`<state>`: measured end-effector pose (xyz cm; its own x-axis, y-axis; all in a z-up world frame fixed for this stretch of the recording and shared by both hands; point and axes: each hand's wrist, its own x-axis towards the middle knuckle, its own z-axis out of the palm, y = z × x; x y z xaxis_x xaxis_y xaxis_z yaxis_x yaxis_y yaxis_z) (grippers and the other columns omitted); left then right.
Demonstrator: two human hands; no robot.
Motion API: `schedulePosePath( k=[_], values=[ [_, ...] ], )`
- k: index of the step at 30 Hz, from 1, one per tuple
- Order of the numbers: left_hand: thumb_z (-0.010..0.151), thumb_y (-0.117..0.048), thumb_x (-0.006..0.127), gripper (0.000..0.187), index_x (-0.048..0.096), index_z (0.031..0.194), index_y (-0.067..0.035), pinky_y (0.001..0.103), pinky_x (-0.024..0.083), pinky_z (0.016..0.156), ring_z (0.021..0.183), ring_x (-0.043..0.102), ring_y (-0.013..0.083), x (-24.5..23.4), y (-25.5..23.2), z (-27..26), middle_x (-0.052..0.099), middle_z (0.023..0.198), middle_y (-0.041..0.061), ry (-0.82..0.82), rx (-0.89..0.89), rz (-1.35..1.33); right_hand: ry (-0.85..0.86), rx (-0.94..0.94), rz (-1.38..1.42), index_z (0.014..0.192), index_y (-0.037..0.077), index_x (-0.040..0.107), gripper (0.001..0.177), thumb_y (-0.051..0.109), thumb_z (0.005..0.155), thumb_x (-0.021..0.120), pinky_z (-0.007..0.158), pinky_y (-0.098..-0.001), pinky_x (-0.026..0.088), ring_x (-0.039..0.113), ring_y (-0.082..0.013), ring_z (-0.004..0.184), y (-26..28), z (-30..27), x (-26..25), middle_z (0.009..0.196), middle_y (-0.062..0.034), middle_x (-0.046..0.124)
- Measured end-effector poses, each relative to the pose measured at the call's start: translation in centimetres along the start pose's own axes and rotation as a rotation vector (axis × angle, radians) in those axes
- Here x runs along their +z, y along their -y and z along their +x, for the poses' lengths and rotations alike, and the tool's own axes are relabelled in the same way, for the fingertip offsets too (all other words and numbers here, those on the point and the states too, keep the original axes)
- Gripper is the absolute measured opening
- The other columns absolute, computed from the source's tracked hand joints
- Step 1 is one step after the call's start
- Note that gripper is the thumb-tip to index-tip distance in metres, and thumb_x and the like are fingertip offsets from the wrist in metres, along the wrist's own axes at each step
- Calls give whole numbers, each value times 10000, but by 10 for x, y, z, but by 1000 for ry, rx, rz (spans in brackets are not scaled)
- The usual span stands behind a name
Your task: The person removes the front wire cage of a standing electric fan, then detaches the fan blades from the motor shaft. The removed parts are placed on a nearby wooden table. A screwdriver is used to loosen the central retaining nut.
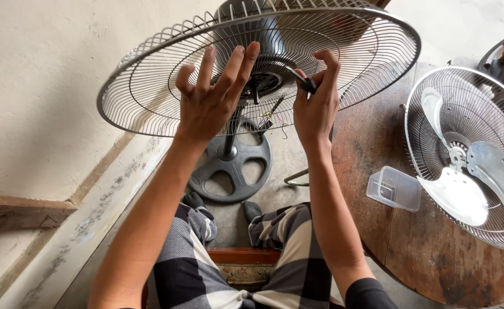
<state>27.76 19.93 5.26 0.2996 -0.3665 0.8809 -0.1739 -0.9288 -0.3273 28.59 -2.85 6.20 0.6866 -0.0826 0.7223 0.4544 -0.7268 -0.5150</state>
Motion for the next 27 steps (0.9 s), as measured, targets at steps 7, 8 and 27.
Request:
schedulePosePath(
  k=[7, 8, 27],
  values=[
    [1095, -307, 809, 674, 418, 1642, -252, 390, 371, 1083, 1254, 355, 231, -10, -17, 4, 416, 1498, -64, -6, -134, -153, 115, 108, 73, 1541, 111, 311, 552, 222, 1107, 633, 819, -426, 527, 557, -289, 1001, 37, -9, -16, 1188, -175, 540],
    [1088, -319, 816, 678, 424, 1636, -249, 394, 365, 1081, 1256, 350, 236, -9, -19, 4, 417, 1493, -56, -17, -144, -157, 100, -1, 97, 1574, 94, 279, 573, 214, 1124, 612, 965, -458, 511, 538, -338, 1201, 39, -13, -20, 1378, -228, 491],
    [991, -295, 893, 777, 418, 1604, -243, 330, 329, 1054, 1265, 305, 226, -1, -44, 0, 393, 1477, -27, -57, -305, -212, 417, 342, 458, 1467, 88, 572, 410, 121, 1061, 618, 621, -235, 398, 468, -63, 723, 44, -51, -38, 843, -22, 581]
  ],
)
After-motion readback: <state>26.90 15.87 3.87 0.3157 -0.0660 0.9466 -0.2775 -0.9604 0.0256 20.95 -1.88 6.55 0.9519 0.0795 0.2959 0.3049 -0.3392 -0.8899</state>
